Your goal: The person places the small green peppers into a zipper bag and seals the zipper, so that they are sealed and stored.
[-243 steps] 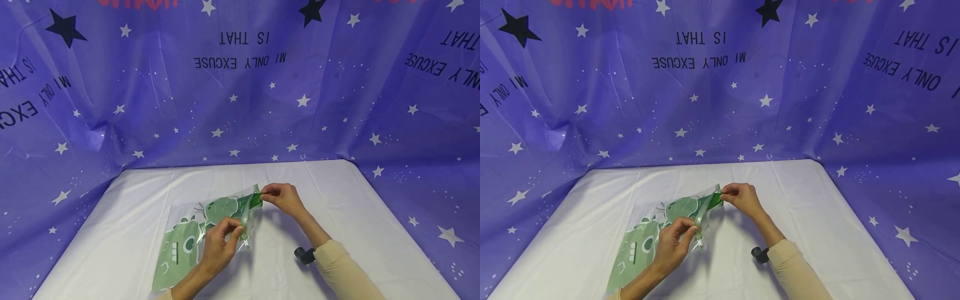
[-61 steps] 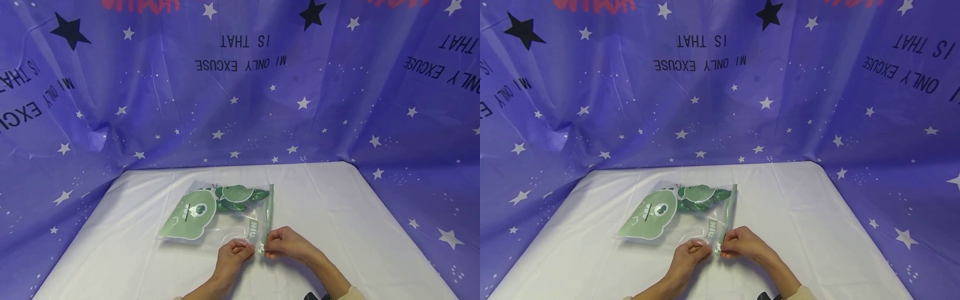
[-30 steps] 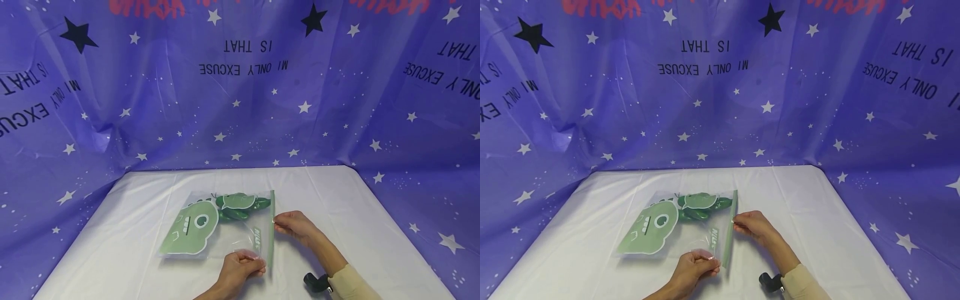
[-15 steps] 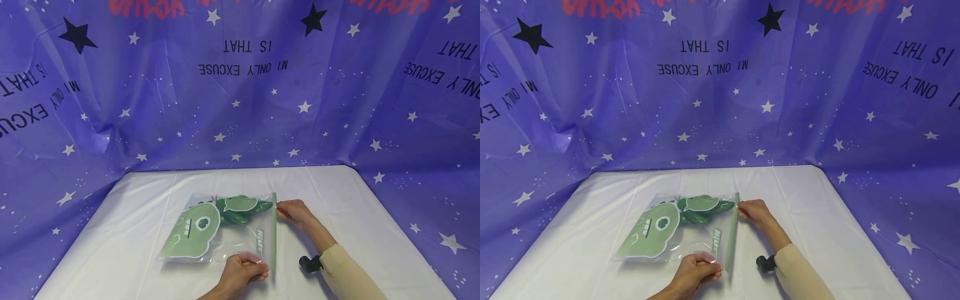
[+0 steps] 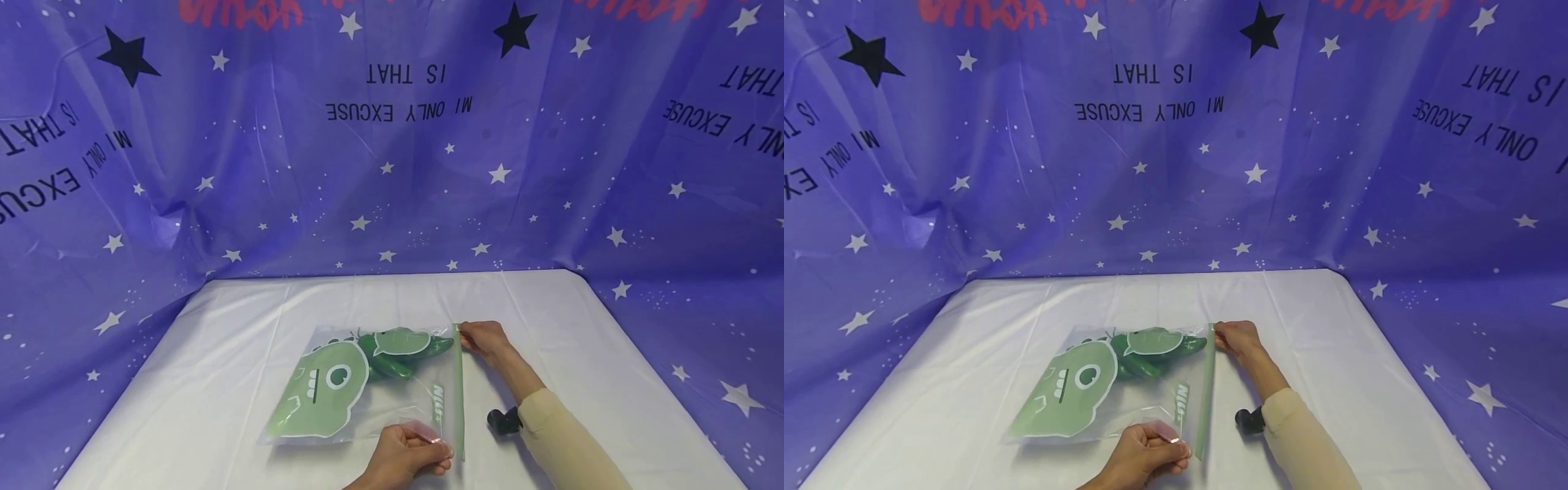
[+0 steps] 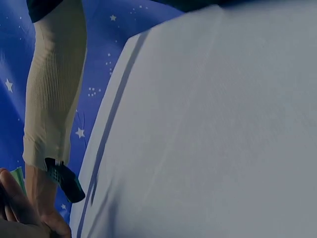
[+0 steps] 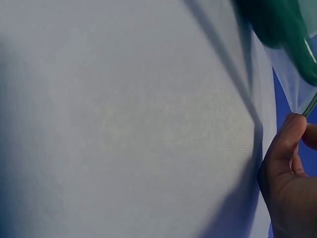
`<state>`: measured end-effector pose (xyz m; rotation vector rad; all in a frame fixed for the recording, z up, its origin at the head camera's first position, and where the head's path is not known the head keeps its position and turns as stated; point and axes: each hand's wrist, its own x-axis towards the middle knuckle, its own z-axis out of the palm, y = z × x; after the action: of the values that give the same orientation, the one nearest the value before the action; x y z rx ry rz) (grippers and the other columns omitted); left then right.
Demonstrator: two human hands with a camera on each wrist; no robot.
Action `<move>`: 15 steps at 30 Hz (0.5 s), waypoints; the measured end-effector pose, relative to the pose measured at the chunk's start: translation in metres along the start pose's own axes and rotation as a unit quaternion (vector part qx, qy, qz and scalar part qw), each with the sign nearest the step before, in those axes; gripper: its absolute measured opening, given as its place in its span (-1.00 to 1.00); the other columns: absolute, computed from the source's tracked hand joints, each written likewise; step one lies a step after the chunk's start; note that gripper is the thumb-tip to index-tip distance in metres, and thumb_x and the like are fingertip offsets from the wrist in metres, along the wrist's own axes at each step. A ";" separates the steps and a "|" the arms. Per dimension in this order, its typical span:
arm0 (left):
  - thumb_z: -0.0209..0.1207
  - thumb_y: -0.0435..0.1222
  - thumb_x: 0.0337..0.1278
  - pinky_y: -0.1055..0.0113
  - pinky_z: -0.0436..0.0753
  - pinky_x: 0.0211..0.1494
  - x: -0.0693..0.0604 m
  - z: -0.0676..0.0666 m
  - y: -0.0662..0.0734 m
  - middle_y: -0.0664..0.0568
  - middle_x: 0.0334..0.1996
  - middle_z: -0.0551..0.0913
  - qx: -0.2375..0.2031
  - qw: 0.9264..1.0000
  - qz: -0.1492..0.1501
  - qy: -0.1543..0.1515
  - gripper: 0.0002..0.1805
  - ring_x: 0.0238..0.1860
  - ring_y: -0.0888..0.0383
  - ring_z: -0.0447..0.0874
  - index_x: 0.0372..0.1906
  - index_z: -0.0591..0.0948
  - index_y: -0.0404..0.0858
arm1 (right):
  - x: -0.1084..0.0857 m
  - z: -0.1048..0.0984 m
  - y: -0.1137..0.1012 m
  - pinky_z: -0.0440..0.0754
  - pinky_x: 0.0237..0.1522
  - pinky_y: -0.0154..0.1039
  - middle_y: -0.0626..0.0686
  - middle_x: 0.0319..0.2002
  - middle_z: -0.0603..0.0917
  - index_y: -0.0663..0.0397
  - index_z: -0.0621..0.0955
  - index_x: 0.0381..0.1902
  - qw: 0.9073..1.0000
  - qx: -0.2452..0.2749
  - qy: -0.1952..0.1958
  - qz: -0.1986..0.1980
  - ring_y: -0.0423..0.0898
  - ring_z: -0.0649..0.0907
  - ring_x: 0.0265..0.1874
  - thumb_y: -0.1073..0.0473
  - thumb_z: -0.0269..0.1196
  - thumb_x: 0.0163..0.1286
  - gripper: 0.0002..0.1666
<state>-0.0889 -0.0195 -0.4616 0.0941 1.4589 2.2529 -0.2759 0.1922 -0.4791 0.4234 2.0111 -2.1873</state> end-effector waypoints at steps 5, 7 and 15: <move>0.28 -0.55 -0.06 0.39 0.69 -0.35 -0.002 0.005 -0.002 -0.22 -0.47 0.70 -0.011 1.000 -0.011 0.011 -0.87 -0.47 0.16 0.70 -0.44 0.55 -0.37 | 0.002 0.003 0.000 0.65 -0.43 -0.45 -0.05 -0.60 0.61 0.60 0.48 -0.08 1.000 -0.008 -0.001 0.000 -0.29 0.60 -0.61 0.41 0.15 0.28 -0.68; 0.28 -0.54 -0.03 0.37 0.69 -0.30 -0.002 0.006 -0.003 -0.24 -0.42 0.70 -0.020 1.000 -0.014 0.002 -0.89 -0.42 0.13 0.71 -0.39 0.57 -0.41 | 0.003 0.003 0.000 0.65 -0.43 -0.46 -0.05 -0.58 0.61 0.61 0.47 -0.06 1.000 -0.018 -0.002 -0.006 -0.30 0.60 -0.60 0.40 0.16 0.29 -0.66; 0.15 -0.30 0.25 0.45 0.63 -0.12 -0.010 0.004 0.002 -0.24 -0.12 0.67 0.022 0.985 -0.079 -0.151 -0.63 -0.15 0.11 0.69 0.02 0.53 -0.53 | 0.008 0.001 0.005 0.61 -0.47 -0.50 -0.04 -0.51 0.64 0.55 0.53 -0.07 0.997 -0.053 0.036 -0.045 -0.32 0.59 -0.54 0.36 0.19 0.30 -0.67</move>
<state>-0.0793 -0.0207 -0.4567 0.3097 1.3055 1.9788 -0.2824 0.1912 -0.4862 0.4101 2.2138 -2.1313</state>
